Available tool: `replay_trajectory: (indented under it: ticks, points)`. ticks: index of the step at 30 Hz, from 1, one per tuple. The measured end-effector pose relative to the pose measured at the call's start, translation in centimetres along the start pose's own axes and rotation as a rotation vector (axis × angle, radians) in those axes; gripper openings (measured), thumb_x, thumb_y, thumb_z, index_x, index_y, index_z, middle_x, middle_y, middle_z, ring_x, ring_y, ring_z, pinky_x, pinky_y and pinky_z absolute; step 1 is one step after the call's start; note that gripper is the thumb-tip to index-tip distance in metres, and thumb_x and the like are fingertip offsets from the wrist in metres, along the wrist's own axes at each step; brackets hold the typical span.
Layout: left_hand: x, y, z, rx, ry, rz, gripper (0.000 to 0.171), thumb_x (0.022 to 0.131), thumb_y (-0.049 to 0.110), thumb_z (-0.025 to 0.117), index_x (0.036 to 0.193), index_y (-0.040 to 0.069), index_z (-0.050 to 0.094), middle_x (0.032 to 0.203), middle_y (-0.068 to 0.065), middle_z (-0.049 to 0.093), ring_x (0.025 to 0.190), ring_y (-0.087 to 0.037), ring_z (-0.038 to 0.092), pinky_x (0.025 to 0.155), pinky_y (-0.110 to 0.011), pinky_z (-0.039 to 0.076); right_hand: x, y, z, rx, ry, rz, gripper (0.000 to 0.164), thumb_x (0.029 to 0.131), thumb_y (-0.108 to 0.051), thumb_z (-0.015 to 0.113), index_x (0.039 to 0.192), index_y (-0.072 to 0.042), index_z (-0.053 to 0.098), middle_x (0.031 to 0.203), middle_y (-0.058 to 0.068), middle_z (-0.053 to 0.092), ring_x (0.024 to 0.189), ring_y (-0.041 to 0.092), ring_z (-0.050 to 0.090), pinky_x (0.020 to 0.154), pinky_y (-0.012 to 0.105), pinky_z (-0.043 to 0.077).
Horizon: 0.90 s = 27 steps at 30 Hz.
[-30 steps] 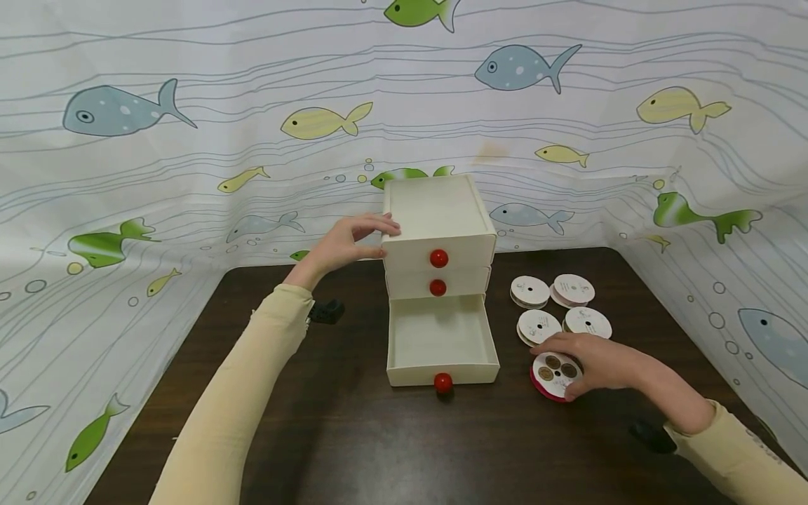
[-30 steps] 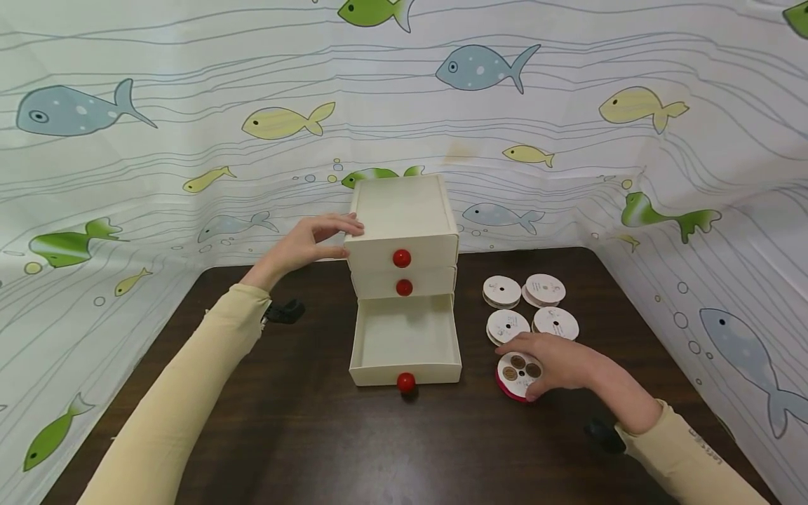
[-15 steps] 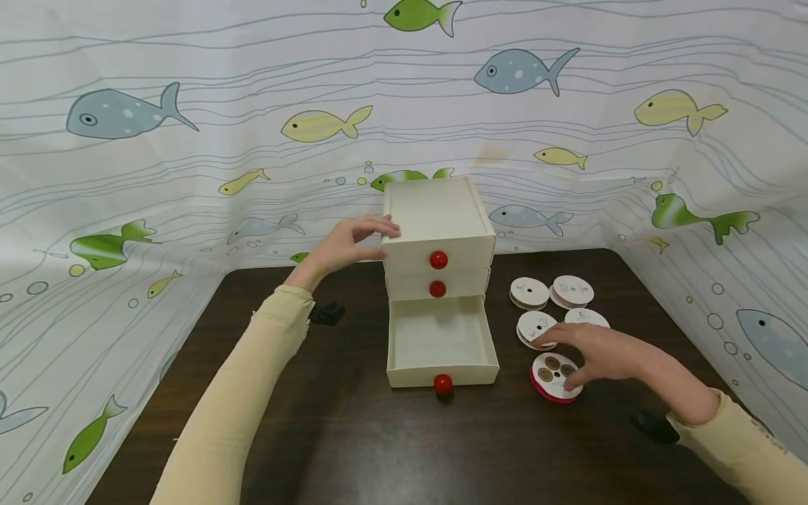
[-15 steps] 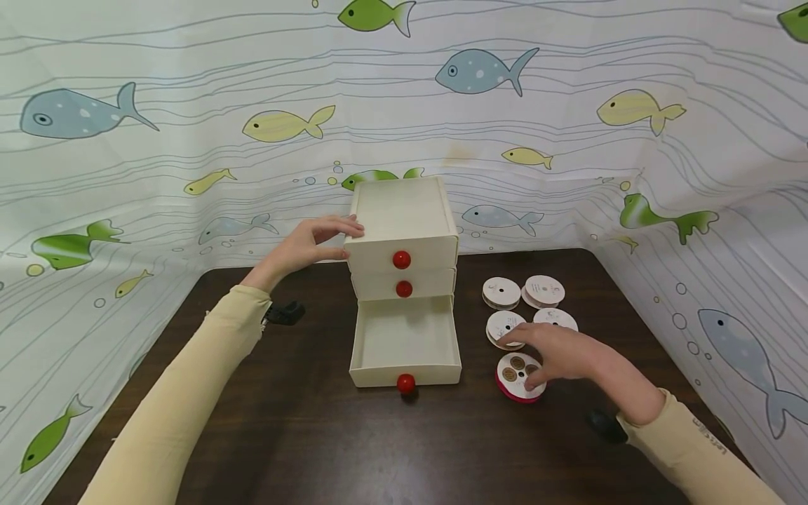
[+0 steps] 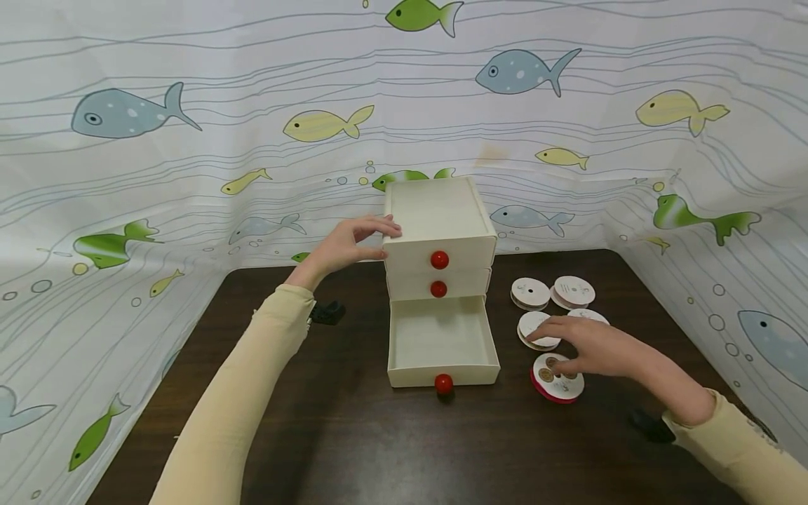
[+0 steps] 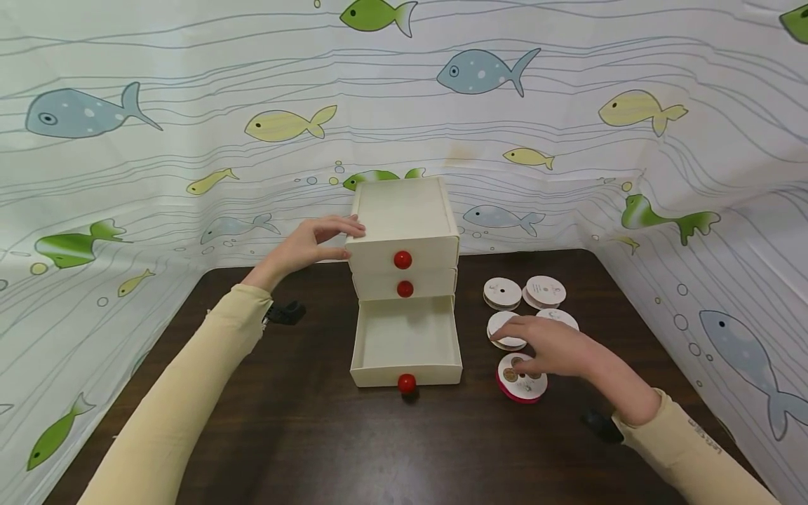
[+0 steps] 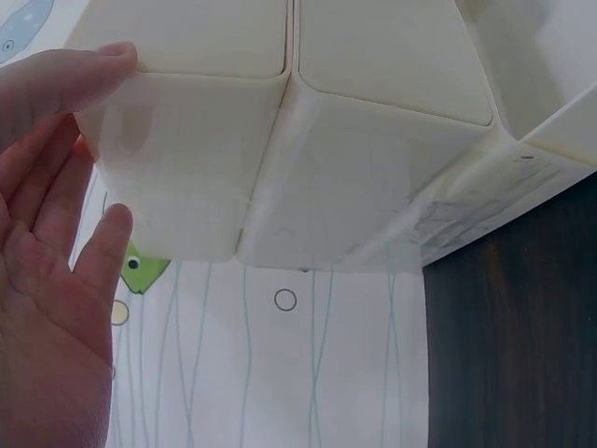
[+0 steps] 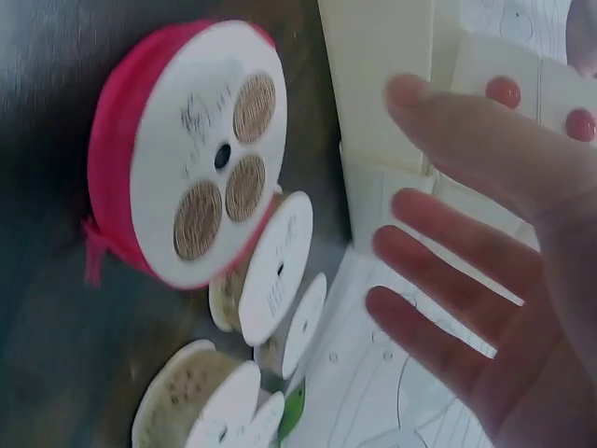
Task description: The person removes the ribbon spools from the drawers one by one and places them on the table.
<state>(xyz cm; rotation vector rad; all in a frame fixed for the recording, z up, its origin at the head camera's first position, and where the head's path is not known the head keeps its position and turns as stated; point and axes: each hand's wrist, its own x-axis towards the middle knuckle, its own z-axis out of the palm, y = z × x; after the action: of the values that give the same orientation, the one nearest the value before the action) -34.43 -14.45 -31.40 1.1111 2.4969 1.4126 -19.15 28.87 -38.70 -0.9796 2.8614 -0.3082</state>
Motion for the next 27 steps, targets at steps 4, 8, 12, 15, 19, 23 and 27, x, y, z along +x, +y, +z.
replay_trajectory:
  ticks: [4,8,12,15,19,23,27]
  points:
    - [0.0,0.1,0.0,0.007,0.001,-0.001,0.037,0.086,0.004,0.074,0.123,0.007,0.069,0.14,-0.01,0.06,0.148,-0.017,0.037,0.125,-0.041,0.026,0.4,-0.9,0.7,-0.037,0.092,-0.05,0.043,0.082,-0.027,0.08,0.123,-0.022,0.067,0.122,-0.005,0.068,0.105,0.014,0.066,0.081,0.031,0.058]
    - [0.0,0.1,0.1,0.008,0.001,-0.004,0.037,0.086,0.004,0.074,0.123,0.008,0.07,0.14,-0.009,0.06,0.148,-0.016,0.037,0.125,-0.041,0.026,1.1,-2.0,1.4,-0.044,0.162,-0.097,0.041,0.082,-0.026,0.08,0.121,-0.022,0.068,0.118,-0.007,0.068,0.102,0.01,0.066,0.079,0.029,0.059]
    - [-0.1,0.2,0.1,0.011,0.001,-0.003,0.037,0.086,0.004,0.074,0.122,0.008,0.07,0.139,-0.009,0.06,0.148,-0.016,0.037,0.125,-0.041,0.027,1.9,-3.1,1.9,0.004,0.218,-0.136,0.038,0.083,-0.024,0.08,0.119,-0.022,0.069,0.114,-0.009,0.069,0.101,0.009,0.065,0.081,0.028,0.059]
    - [0.0,0.2,0.2,0.008,-0.001,-0.002,0.037,0.086,0.004,0.074,0.122,0.008,0.07,0.139,-0.009,0.06,0.148,-0.015,0.038,0.125,-0.04,0.027,2.4,-4.1,2.2,0.055,0.246,-0.163,0.037,0.083,-0.024,0.08,0.119,-0.02,0.07,0.113,-0.008,0.071,0.101,0.009,0.066,0.082,0.028,0.059]
    - [0.0,0.1,0.1,0.001,0.001,-0.001,0.037,0.086,0.004,0.074,0.122,0.008,0.07,0.14,-0.009,0.06,0.148,-0.015,0.037,0.125,-0.04,0.027,3.1,-5.5,2.6,0.111,0.237,-0.192,0.036,0.084,-0.021,0.078,0.119,-0.016,0.07,0.114,-0.005,0.072,0.099,0.01,0.068,0.084,0.03,0.06]
    - [0.0,0.1,0.1,-0.002,0.001,-0.002,0.037,0.086,0.004,0.074,0.123,0.008,0.069,0.14,-0.009,0.06,0.148,-0.015,0.037,0.125,-0.04,0.026,3.8,-7.0,3.2,0.137,0.214,-0.225,0.036,0.085,-0.02,0.077,0.12,-0.015,0.069,0.115,-0.005,0.071,0.097,0.008,0.067,0.083,0.027,0.059]
    - [0.0,0.1,0.1,0.001,0.002,0.004,0.037,0.086,0.004,0.075,0.122,0.008,0.07,0.14,-0.009,0.06,0.148,-0.015,0.037,0.125,-0.039,0.027,4.0,-8.3,3.7,0.119,0.277,-0.252,0.036,0.085,-0.017,0.078,0.119,-0.014,0.069,0.109,-0.005,0.071,0.089,0.006,0.066,0.073,0.02,0.057]
